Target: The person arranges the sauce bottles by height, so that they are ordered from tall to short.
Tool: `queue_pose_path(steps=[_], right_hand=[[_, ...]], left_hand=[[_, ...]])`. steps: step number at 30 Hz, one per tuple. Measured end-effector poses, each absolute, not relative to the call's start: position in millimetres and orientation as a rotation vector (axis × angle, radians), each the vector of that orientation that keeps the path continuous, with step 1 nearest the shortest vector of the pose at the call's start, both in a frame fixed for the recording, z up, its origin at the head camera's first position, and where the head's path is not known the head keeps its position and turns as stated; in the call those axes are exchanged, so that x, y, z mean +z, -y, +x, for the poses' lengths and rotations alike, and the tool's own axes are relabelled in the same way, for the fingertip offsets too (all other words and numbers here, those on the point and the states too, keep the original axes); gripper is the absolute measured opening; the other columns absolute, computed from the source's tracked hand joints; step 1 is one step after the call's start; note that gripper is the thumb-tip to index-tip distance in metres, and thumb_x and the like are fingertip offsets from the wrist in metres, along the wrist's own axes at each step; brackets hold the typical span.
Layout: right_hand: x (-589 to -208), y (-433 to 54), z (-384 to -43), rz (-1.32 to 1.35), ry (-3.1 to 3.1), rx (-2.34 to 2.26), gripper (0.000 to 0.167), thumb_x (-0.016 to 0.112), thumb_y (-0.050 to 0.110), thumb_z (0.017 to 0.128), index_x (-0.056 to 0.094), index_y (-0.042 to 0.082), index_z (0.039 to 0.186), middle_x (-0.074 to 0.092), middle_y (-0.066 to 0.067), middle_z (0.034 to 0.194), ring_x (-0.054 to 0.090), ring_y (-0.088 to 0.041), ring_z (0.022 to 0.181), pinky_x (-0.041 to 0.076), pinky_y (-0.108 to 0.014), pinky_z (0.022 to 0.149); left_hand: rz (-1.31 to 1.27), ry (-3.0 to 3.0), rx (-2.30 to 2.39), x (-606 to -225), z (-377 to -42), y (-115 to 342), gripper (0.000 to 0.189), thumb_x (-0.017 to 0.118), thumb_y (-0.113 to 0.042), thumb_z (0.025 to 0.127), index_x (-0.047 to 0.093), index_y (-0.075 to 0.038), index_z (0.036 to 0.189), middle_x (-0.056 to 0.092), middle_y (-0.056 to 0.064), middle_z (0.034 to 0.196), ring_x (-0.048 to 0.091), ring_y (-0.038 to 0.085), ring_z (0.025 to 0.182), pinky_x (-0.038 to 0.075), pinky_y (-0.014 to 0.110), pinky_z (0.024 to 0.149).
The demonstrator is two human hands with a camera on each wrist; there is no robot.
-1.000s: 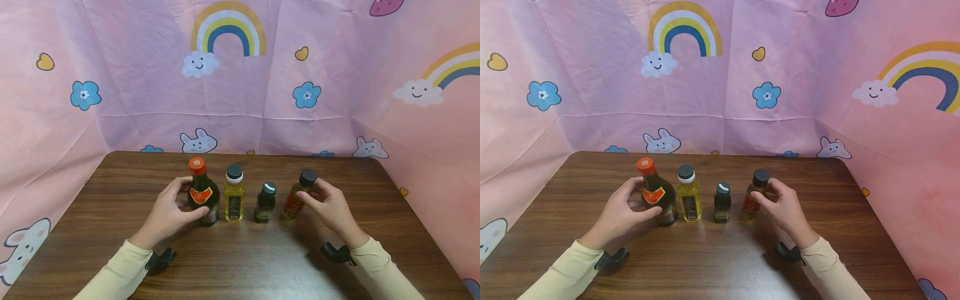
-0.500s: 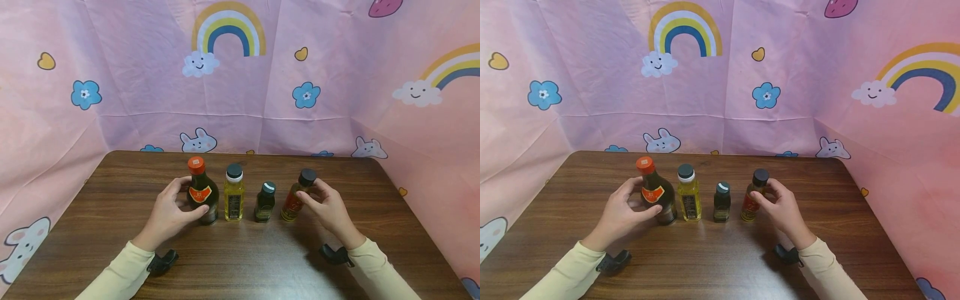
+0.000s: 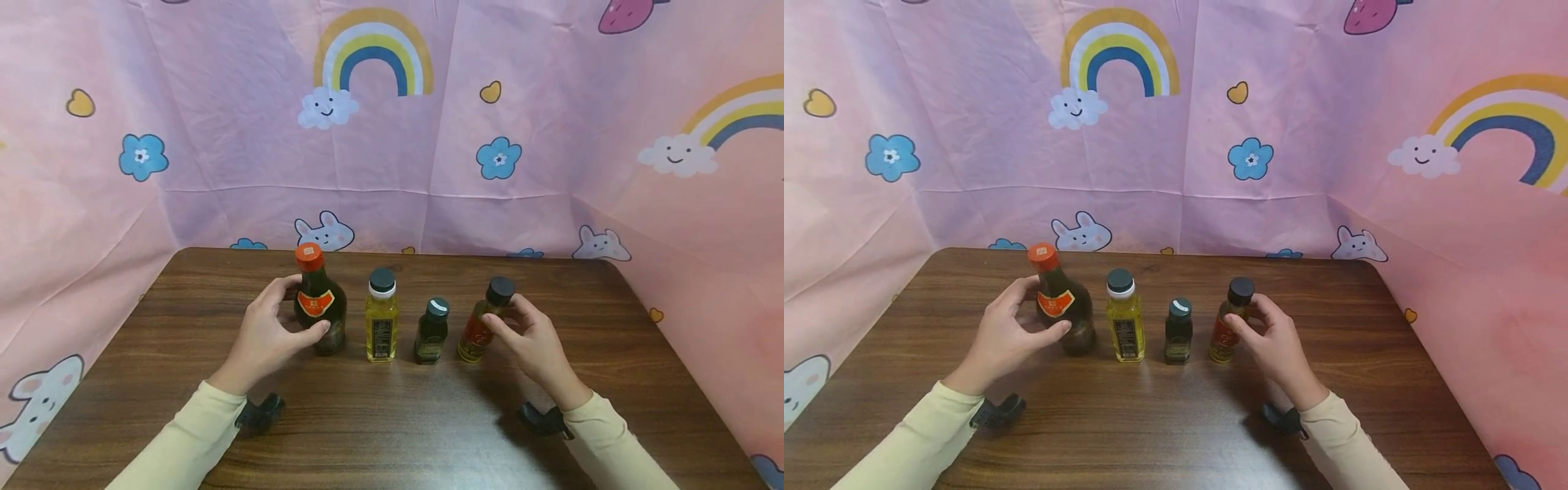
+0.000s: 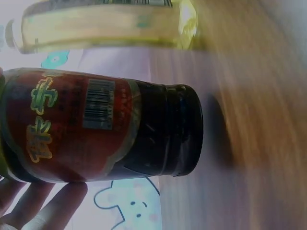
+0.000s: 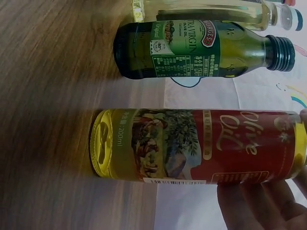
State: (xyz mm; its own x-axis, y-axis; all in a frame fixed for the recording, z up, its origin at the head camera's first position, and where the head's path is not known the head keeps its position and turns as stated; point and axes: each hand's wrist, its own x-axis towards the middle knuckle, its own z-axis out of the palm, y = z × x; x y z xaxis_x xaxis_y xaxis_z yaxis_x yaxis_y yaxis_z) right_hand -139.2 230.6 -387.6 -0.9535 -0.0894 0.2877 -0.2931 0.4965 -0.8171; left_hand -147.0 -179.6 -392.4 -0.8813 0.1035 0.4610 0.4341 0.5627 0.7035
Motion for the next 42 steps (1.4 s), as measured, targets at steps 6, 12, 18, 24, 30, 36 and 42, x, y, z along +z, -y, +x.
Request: queue_pose_path(steps=[6, 12, 18, 24, 30, 36, 42], right_hand=[[-388.0, -230.9, -138.6, 0.319, 2.541, 1.436, 0.027, 0.071, 0.014, 0.100, 0.066, 0.003, 0.125, 0.070, -0.013, 0.123, 0.067, -0.015, 0.112, 0.056, -0.043, 0.097], [-387.9, -231.1, -138.3, 0.326, 2.527, 1.446, 0.027, 0.071, 0.014, 0.100, 0.067, 0.004, 0.124, 0.071, -0.011, 0.122, 0.065, -0.007, 0.110, 0.056, -0.038, 0.096], [-388.7, -232.2, -137.6, 0.326, 2.523, 1.454, 0.028, 0.070, 0.014, 0.100, 0.066, 0.003, 0.126, 0.070, -0.013, 0.123, 0.067, -0.023, 0.114, 0.056, -0.046, 0.098], [-390.9, -233.8, -139.5, 0.322, 2.533, 1.444, 0.029, 0.070, 0.016, 0.101, 0.065, 0.003, 0.127, 0.070, -0.013, 0.123, 0.067, -0.027, 0.116, 0.056, -0.048, 0.098], [-392.2, -233.6, -141.3, 0.338, 2.530, 1.432, 0.027, 0.070, 0.015, 0.101, 0.066, 0.004, 0.124, 0.070, -0.012, 0.121, 0.067, -0.017, 0.112, 0.057, -0.042, 0.097], [-390.4, -232.5, -139.3, 0.345, 2.524, 1.454, 0.030, 0.070, 0.014, 0.101, 0.065, 0.003, 0.128, 0.070, -0.014, 0.124, 0.067, -0.030, 0.117, 0.055, -0.051, 0.099], [-391.0, -231.9, -139.5, 0.338, 2.525, 1.457, 0.027, 0.070, 0.013, 0.100, 0.066, 0.004, 0.125, 0.071, -0.012, 0.120, 0.067, -0.017, 0.112, 0.056, -0.033, 0.097]], left_hand=[[-0.388, 2.456, -1.254, -395.3, -161.8, 188.1, 0.071, 0.090, -0.021, 0.081, 0.055, -0.005, 0.141, 0.063, 0.010, 0.124, 0.059, 0.025, 0.114, 0.050, 0.010, 0.081], [-0.346, 2.480, -1.266, -392.6, -178.4, 193.2, 0.073, 0.088, -0.026, 0.084, 0.053, -0.005, 0.144, 0.061, 0.014, 0.128, 0.059, 0.029, 0.118, 0.055, 0.019, 0.083], [-0.310, 2.498, -1.279, -390.2, -196.9, 193.0, 0.073, 0.087, -0.030, 0.085, 0.052, -0.008, 0.146, 0.060, 0.012, 0.131, 0.058, 0.029, 0.121, 0.058, 0.046, 0.091], [-0.352, 2.485, -1.324, -392.4, -212.0, 192.2, 0.072, 0.085, -0.030, 0.087, 0.051, -0.007, 0.147, 0.057, 0.015, 0.134, 0.057, 0.034, 0.123, 0.057, 0.056, 0.093], [-0.350, 2.511, -1.358, -395.4, -221.0, 191.5, 0.076, 0.084, -0.033, 0.088, 0.048, -0.006, 0.150, 0.056, 0.017, 0.137, 0.054, 0.035, 0.128, 0.055, 0.056, 0.096], [-0.318, 2.571, -1.406, -394.9, -225.1, 193.0, 0.081, 0.082, -0.035, 0.090, 0.042, -0.005, 0.154, 0.053, 0.019, 0.140, 0.053, 0.036, 0.130, 0.053, 0.055, 0.101], [-0.318, 2.617, -1.438, -394.8, -228.0, 195.7, 0.085, 0.080, -0.038, 0.091, 0.037, -0.005, 0.156, 0.050, 0.020, 0.142, 0.050, 0.038, 0.132, 0.048, 0.057, 0.107]])
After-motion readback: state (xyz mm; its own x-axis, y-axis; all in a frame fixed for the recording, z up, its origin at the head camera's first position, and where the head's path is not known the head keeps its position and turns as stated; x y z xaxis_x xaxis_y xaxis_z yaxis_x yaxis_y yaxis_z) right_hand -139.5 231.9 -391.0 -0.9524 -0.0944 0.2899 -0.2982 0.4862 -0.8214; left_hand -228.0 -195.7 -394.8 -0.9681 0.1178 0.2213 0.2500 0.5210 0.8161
